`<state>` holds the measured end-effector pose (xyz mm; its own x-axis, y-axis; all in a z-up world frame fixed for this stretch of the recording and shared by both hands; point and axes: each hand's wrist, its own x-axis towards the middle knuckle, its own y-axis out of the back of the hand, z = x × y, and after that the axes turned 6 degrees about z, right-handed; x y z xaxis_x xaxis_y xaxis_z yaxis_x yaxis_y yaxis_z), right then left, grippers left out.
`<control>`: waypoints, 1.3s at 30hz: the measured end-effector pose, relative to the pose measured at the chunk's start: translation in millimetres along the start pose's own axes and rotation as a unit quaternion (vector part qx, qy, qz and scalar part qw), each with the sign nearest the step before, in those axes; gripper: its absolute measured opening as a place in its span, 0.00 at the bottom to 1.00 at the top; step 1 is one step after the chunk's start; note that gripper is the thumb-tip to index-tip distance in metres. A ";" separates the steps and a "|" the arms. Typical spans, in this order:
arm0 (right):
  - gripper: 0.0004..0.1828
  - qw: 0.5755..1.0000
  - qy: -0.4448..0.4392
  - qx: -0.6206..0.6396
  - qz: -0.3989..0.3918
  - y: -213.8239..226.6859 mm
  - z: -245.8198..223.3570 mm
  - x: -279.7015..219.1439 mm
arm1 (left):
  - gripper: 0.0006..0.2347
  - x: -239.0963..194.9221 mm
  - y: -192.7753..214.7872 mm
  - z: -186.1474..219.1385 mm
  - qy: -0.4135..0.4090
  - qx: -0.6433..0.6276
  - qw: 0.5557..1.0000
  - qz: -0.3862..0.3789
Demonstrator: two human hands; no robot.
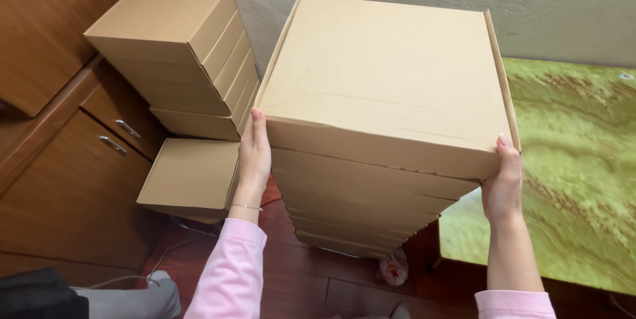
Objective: The person folds a black t-shirt and places it into a clear plastic bag. They then retrieve a cardboard box, place the bagged shirt inside, and close the box. The person repeats the process of bagging the shirt and placing it into a box.
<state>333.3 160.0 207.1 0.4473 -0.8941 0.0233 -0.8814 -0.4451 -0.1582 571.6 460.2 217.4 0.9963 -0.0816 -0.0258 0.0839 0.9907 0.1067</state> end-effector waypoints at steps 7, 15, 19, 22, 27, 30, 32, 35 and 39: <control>0.31 0.997 0.070 0.036 0.004 23.0 53.1 29.9 | 0.37 0.4 1.7 -10.9 -0.047 0.039 0.998 0.001; 0.43 0.990 0.102 0.067 -0.078 51.6 14.8 -7.6 | 0.32 -33.8 -7.5 -6.3 -0.176 -0.033 0.981 0.068; 0.57 0.998 0.018 0.062 0.009 97.9 -16.6 -41.8 | 0.23 -102.5 -28.2 17.9 -0.358 -0.027 0.923 0.136; 0.49 0.995 -0.004 0.081 0.062 142.0 -12.1 -54.8 | 0.18 -146.9 -69.8 15.1 -0.424 -0.061 0.901 0.067; 0.42 0.984 -0.022 0.114 0.133 231.3 -1.2 -66.1 | 0.13 -216.6 -155.0 10.4 -0.409 -0.116 0.897 -0.123; 0.41 0.977 -0.017 0.109 0.181 295.8 -10.5 -68.6 | 0.12 -251.0 -213.7 10.3 -0.380 -0.133 0.894 -0.194; 0.37 0.972 -0.003 0.121 0.201 351.2 -13.2 -67.0 | 0.12 -277.6 -256.6 8.3 -0.336 -0.174 0.900 -0.219; 0.32 0.965 -0.001 0.084 0.249 416.3 -30.2 -61.8 | 0.13 -309.0 -323.8 3.3 -0.242 -0.184 0.916 -0.262; 0.33 0.957 0.001 0.034 0.290 490.5 -58.5 -54.1 | 0.13 -349.4 -421.0 -13.1 -0.197 -0.161 0.919 -0.301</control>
<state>-132.2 -12.9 186.0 -0.1132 -0.9898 -0.0866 -0.9693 0.1291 -0.2092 188.0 73.0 168.5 0.7057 -0.5955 0.3839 0.6753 0.7293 -0.1100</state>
